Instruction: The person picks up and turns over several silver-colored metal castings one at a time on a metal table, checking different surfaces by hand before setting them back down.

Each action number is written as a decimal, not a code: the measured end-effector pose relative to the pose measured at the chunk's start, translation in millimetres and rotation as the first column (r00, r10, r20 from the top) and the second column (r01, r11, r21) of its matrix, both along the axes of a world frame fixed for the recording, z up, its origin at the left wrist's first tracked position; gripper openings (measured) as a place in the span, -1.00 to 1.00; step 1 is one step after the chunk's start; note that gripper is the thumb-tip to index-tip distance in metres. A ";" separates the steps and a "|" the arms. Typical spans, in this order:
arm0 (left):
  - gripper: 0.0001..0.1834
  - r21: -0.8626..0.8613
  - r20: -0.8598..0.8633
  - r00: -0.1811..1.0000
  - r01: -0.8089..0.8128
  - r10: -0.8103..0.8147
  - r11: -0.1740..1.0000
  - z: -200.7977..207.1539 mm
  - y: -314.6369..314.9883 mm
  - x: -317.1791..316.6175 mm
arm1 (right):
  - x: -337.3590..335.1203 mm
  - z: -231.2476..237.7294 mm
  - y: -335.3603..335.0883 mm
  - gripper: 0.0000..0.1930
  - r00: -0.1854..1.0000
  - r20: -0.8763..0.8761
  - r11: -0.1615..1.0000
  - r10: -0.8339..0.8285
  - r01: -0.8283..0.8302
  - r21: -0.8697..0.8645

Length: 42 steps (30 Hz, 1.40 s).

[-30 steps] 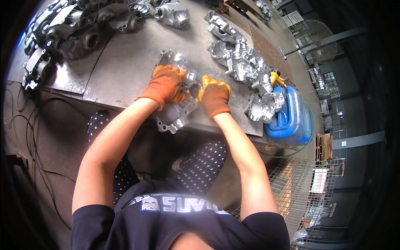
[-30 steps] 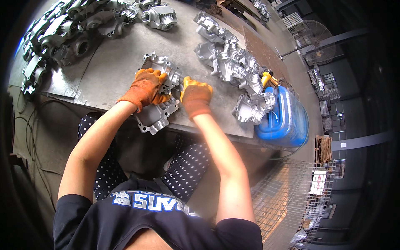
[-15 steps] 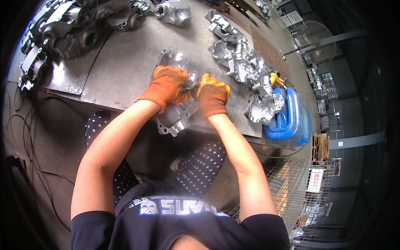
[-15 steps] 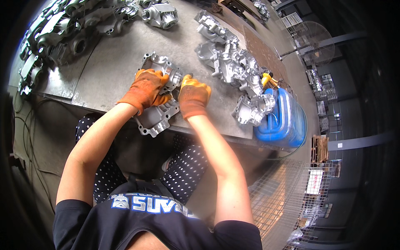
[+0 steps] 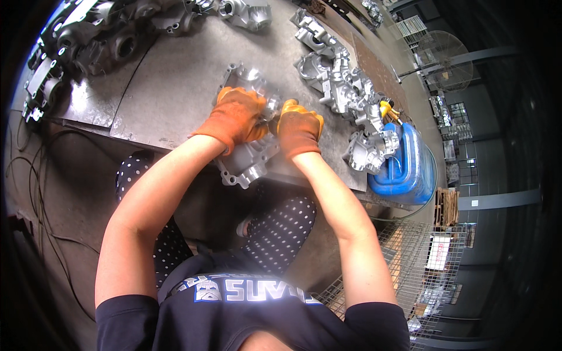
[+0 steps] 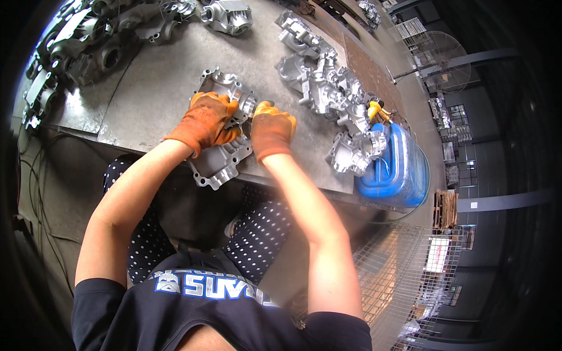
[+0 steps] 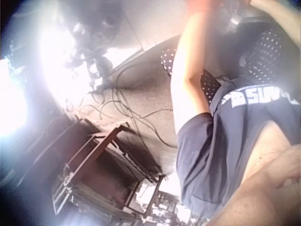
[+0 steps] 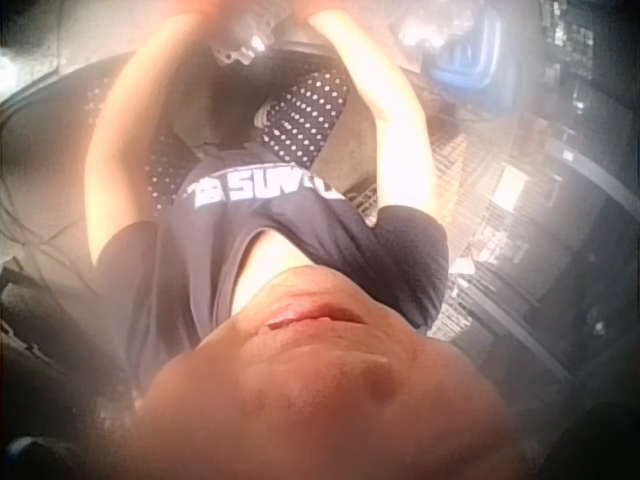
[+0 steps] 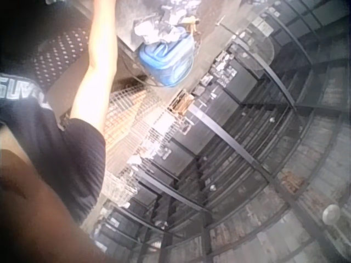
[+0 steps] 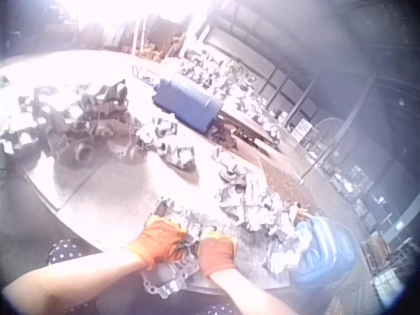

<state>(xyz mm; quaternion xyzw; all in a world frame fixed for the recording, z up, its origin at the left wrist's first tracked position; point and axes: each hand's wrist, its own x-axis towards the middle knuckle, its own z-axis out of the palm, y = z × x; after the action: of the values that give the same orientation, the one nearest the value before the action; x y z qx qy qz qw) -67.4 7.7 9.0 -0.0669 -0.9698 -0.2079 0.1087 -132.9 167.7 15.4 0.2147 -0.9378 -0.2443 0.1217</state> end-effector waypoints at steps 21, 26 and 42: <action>-0.53 -0.099 -0.065 0.939 0.330 -0.337 0.939 1.4 -48.6 -23.8 | -10.9 47.7 -16.8 -0.77 0.841 0.537 0.947 0.058 -0.217 0.237; -0.41 -0.183 -0.048 0.877 0.463 -0.478 0.867 -2.8 -67.6 -34.6 | -26.0 46.8 -9.1 -0.75 0.700 0.703 0.951 0.126 -0.288 0.116; -0.41 -0.078 0.038 0.792 0.611 -0.610 0.788 7.0 -90.0 -47.2 | -28.3 16.6 29.4 -0.77 0.201 0.723 0.734 0.661 0.029 -0.679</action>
<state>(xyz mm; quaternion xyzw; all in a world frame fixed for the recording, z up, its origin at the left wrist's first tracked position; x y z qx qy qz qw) -114.6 -82.3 16.0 -0.3798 -0.9048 -0.1905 0.0276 -161.1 197.0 32.0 0.4698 -0.7696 0.2513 -0.3519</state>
